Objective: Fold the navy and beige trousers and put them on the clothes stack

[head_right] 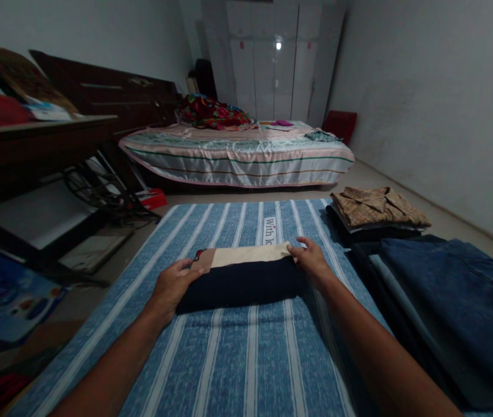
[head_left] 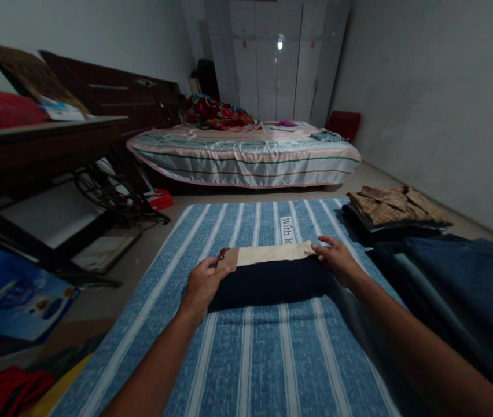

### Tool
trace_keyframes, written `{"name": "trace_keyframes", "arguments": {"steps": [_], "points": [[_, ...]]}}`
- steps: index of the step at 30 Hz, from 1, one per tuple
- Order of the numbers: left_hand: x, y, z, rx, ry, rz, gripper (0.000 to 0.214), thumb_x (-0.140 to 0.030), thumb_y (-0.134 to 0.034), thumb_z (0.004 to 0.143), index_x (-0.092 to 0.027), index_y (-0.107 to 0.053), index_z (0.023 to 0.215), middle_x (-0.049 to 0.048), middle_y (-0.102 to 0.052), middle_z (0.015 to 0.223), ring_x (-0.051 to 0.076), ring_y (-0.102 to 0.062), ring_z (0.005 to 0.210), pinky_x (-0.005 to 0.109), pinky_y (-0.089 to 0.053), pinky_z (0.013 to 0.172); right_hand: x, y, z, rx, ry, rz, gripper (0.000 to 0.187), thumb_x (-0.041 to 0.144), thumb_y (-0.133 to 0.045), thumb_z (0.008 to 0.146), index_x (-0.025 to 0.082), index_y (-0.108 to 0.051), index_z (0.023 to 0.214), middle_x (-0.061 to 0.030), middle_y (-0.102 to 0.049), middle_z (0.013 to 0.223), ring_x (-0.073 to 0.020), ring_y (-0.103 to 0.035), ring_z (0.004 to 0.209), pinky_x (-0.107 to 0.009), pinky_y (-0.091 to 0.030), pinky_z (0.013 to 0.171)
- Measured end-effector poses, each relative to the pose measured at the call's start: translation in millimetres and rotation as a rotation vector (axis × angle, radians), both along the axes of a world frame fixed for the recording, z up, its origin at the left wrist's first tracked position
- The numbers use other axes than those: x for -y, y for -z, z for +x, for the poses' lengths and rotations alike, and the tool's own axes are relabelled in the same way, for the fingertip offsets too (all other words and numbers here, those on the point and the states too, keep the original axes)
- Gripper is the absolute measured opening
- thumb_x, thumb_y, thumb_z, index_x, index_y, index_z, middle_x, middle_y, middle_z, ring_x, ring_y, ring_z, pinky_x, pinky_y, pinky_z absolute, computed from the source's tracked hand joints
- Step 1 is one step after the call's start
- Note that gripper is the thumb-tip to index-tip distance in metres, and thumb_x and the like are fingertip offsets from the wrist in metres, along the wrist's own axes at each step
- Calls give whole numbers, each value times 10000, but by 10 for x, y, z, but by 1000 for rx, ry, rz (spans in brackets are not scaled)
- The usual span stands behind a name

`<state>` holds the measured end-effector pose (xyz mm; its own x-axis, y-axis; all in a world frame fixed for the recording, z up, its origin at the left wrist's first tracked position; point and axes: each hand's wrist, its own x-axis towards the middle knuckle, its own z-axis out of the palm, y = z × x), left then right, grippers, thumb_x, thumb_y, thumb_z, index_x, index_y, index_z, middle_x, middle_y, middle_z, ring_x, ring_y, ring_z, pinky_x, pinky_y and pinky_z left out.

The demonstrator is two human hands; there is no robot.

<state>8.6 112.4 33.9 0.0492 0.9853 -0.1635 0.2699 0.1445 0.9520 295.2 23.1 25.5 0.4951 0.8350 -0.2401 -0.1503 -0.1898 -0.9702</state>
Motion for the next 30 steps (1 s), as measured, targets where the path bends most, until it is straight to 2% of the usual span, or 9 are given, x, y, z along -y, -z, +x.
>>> {"name": "trace_keyframes", "arguments": {"steps": [3, 6, 9, 13, 17, 22, 26, 30], "points": [[3, 34, 13, -6, -8, 33, 488, -211, -695, 643, -159, -577, 1114, 49, -719, 824, 214, -686, 746, 267, -514, 632, 180, -12, -42, -50, -17, -19, 657, 361, -707, 676, 189, -399, 1230, 74, -488, 595, -96, -445, 466, -218, -300, 443], [0, 62, 28, -12, -4, 83, 516, -227, -700, 639, -165, -572, 1135, 49, -718, 836, 218, -684, 790, 274, -516, 687, 314, 8, -84, -66, -49, -3, 737, 310, -761, 601, 186, -399, 1231, 95, -459, 582, -96, -447, 486, -221, -309, 464], [0, 68, 45, 41, 11, 151, 561, -247, -700, 647, -187, -551, 1185, 36, -720, 856, 211, -681, 814, 272, -515, 725, 362, 3, -122, -60, -65, 88, 804, 251, -782, 518, 193, -407, 1227, 105, -477, 592, -99, -473, 526, -224, -347, 516], [-22, 100, 55, 11, 3, 177, 564, -260, -689, 661, -185, -549, 1203, 28, -720, 849, 208, -679, 822, 266, -511, 737, 340, 23, -169, -20, -42, 198, 788, 240, -746, 526, 196, -401, 1232, 101, -503, 608, -100, -481, 552, -223, -365, 546], [-55, 151, 38, -150, -1, 187, 572, -279, -685, 662, -164, -562, 1209, 22, -715, 800, 222, -676, 823, 265, -506, 735, 322, 154, -202, 115, -24, 132, 696, 244, -673, 572, 205, -411, 1216, 82, -518, 644, -122, -516, 575, -234, -385, 546], [-41, 123, 29, -269, 17, 274, 550, -291, -674, 685, -175, -565, 1212, 2, -710, 778, 226, -666, 847, 272, -483, 803, 326, 319, -175, 403, -33, 157, 675, 249, -591, 668, 224, -367, 1304, 9, -596, 840, -160, -588, 706, -278, -439, 650], [-31, 92, 39, -332, 27, 309, 539, -273, -667, 684, -173, -562, 1203, 2, -702, 742, 232, -663, 846, 271, -468, 815, 331, 366, -163, 499, -25, 132, 660, 248, -565, 690, 213, -367, 1318, -8, -593, 874, -153, -578, 675, -291, -445, 663], [-38, 99, 40, -438, 22, 335, 534, -272, -657, 688, -166, -549, 1200, 37, -713, 821, 252, -649, 907, 285, -463, 822, 323, 369, -197, 559, 17, 94, 639, 272, -552, 712, 194, -372, 1320, -18, -585, 869, -166, -572, 687, -303, -446, 673]]}}
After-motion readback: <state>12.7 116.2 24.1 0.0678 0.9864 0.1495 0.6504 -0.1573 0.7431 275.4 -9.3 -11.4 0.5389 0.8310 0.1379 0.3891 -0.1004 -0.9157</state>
